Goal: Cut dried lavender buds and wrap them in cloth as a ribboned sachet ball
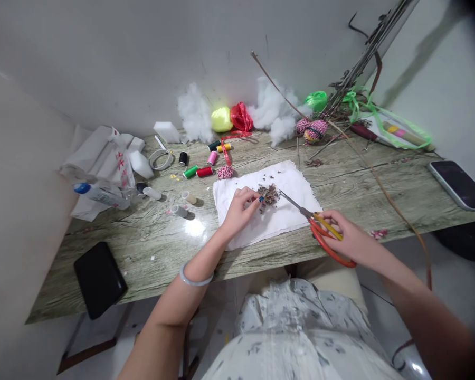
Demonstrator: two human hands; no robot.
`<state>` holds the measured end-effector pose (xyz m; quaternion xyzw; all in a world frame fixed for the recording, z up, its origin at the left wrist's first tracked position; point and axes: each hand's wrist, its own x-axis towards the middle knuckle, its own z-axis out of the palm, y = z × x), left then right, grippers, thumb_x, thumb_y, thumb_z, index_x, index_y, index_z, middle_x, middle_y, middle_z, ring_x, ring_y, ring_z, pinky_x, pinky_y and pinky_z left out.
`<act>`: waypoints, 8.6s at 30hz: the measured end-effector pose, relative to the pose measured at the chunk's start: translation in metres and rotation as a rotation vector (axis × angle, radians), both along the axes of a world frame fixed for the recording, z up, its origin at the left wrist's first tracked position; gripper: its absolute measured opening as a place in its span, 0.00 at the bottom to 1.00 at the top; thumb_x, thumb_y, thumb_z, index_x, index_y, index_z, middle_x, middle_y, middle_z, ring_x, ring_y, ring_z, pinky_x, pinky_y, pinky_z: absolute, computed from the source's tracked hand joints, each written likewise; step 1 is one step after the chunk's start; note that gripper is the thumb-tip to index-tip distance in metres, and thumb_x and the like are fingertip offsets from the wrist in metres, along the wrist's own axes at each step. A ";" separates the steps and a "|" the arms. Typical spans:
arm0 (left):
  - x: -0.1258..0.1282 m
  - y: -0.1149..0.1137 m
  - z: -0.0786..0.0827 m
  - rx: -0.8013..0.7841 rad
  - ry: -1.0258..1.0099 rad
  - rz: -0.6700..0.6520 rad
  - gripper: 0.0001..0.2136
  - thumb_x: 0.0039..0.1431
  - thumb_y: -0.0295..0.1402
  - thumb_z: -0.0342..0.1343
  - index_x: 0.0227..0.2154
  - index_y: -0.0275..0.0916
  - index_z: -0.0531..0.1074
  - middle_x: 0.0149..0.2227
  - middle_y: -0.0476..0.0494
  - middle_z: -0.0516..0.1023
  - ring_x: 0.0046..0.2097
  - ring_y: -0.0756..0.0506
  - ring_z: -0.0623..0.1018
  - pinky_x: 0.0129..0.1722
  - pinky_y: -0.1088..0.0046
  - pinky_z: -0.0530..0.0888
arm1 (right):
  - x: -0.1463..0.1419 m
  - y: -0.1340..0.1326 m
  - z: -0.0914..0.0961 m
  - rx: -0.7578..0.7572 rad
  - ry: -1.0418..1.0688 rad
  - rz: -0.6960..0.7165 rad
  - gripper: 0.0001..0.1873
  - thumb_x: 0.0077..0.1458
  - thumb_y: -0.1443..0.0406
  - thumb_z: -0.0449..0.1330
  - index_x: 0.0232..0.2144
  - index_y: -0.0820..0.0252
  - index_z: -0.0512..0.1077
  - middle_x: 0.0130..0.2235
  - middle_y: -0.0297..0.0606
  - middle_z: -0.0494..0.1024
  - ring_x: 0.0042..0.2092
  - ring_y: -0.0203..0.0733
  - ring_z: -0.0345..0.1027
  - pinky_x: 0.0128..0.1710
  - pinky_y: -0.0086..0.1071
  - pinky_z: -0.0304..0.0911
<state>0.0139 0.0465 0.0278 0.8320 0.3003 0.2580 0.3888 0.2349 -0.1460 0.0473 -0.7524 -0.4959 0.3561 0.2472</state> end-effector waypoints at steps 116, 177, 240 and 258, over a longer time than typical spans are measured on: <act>0.003 -0.004 -0.002 0.369 0.273 -0.057 0.07 0.63 0.29 0.47 0.37 0.40 0.70 0.37 0.43 0.70 0.40 0.43 0.64 0.41 0.64 0.63 | -0.018 0.010 -0.002 -0.099 -0.259 -0.011 0.18 0.49 0.51 0.58 0.35 0.52 0.58 0.26 0.33 0.76 0.26 0.44 0.69 0.24 0.29 0.54; 0.003 -0.006 -0.005 0.538 0.294 -0.074 0.09 0.65 0.30 0.46 0.36 0.42 0.72 0.38 0.44 0.71 0.41 0.44 0.64 0.37 0.66 0.60 | -0.019 0.020 0.005 -0.194 -0.172 0.084 0.22 0.46 0.52 0.60 0.37 0.53 0.56 0.30 0.35 0.77 0.29 0.44 0.70 0.27 0.30 0.56; 0.002 -0.006 -0.005 0.573 0.361 -0.003 0.07 0.64 0.31 0.46 0.37 0.42 0.70 0.39 0.44 0.71 0.41 0.43 0.64 0.37 0.65 0.60 | -0.018 0.020 0.002 -0.188 -0.274 0.027 0.24 0.44 0.50 0.61 0.39 0.53 0.58 0.31 0.36 0.78 0.29 0.45 0.70 0.26 0.30 0.55; 0.003 -0.007 -0.005 0.624 0.379 -0.007 0.08 0.65 0.32 0.46 0.35 0.41 0.70 0.38 0.44 0.71 0.41 0.44 0.64 0.36 0.66 0.59 | -0.018 0.026 0.007 -0.178 -0.414 0.058 0.16 0.52 0.49 0.53 0.32 0.52 0.56 0.26 0.33 0.73 0.26 0.44 0.67 0.25 0.29 0.51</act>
